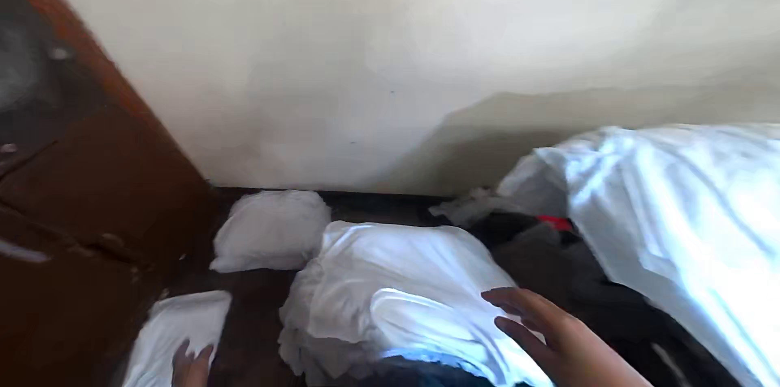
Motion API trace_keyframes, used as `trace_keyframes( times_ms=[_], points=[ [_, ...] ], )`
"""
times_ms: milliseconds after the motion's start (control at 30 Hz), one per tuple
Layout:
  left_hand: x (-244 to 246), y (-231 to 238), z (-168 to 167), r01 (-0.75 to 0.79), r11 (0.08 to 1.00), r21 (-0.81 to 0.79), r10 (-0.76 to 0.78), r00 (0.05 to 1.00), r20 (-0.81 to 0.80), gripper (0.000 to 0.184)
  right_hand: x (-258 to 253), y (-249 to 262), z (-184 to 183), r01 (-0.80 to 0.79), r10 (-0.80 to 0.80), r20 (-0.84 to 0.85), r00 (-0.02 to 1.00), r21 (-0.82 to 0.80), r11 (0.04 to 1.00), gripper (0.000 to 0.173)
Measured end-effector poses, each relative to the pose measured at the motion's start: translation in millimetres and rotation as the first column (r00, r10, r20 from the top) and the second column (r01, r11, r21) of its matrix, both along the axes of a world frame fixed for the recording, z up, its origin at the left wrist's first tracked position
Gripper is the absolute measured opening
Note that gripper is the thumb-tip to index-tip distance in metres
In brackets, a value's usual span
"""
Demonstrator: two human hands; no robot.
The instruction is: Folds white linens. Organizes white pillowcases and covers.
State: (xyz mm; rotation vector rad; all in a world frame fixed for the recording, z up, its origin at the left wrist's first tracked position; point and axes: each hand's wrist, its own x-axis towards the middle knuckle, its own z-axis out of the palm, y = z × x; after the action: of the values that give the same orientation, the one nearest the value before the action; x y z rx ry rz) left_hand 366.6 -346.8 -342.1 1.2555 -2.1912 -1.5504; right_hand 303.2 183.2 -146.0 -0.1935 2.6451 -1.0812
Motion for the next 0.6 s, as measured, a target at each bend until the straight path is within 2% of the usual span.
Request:
trace_keyframes(
  times_ms=[33,100,167,233,300,367,400,433,467,500,533,567,600],
  points=[
    [-43,21,14,0.127,0.991,-0.045,-0.130,0.988,-0.081,0.073,6,11,-2,0.063,-0.063,-0.021,0.998,0.007,0.998,0.034],
    [-117,78,48,0.390,0.914,-0.107,-0.404,0.894,-0.193,0.061,16,18,-10,0.128,-0.126,-0.045,0.991,0.038,0.991,0.031],
    [-166,149,81,0.655,0.748,-0.105,-0.660,0.718,-0.220,0.049,25,13,-28,0.081,-0.080,-0.018,0.997,0.069,0.994,0.031],
    [-188,220,107,0.878,0.473,-0.069,-0.864,0.447,-0.234,0.043,31,2,-46,-0.023,0.006,0.099,0.995,0.163,0.986,0.039],
    [-187,280,118,0.990,0.119,-0.075,-0.962,0.096,-0.255,0.050,35,-7,-67,-0.090,0.049,0.130,0.990,0.327,0.941,0.040],
    [-170,326,122,0.965,-0.230,-0.124,-0.959,-0.246,-0.142,0.082,32,-5,-76,-0.057,0.038,0.055,0.998,0.402,0.914,0.030],
    [-161,343,121,0.917,-0.374,-0.138,-0.925,-0.380,-0.014,0.100,28,0,-75,0.007,0.005,-0.030,1.000,0.390,0.921,0.023],
    [-156,356,120,0.861,-0.494,-0.122,-0.868,-0.480,0.131,0.108,23,7,-74,0.096,-0.037,-0.165,0.986,0.361,0.928,0.016],
    [-155,365,116,0.826,-0.556,-0.095,-0.821,-0.528,0.217,0.102,18,15,-72,0.190,-0.092,-0.297,0.950,0.320,0.928,0.010],
    [-158,370,112,0.832,-0.549,-0.083,-0.823,-0.521,0.228,0.081,11,22,-68,0.275,-0.148,-0.408,0.901,0.275,0.921,0.007],
    [-164,374,110,0.864,-0.494,-0.094,-0.860,-0.470,0.197,0.054,6,28,-67,0.342,-0.179,-0.517,0.837,0.240,0.908,0.004],
    [-172,378,112,0.901,-0.424,-0.091,-0.901,-0.410,0.140,0.035,3,31,-67,0.381,-0.187,-0.598,0.779,0.215,0.899,0.004],
    [-182,380,116,0.925,-0.373,-0.077,-0.927,-0.368,0.073,0.029,5,30,-68,0.377,-0.181,-0.631,0.754,0.191,0.906,0.004]
  ],
)
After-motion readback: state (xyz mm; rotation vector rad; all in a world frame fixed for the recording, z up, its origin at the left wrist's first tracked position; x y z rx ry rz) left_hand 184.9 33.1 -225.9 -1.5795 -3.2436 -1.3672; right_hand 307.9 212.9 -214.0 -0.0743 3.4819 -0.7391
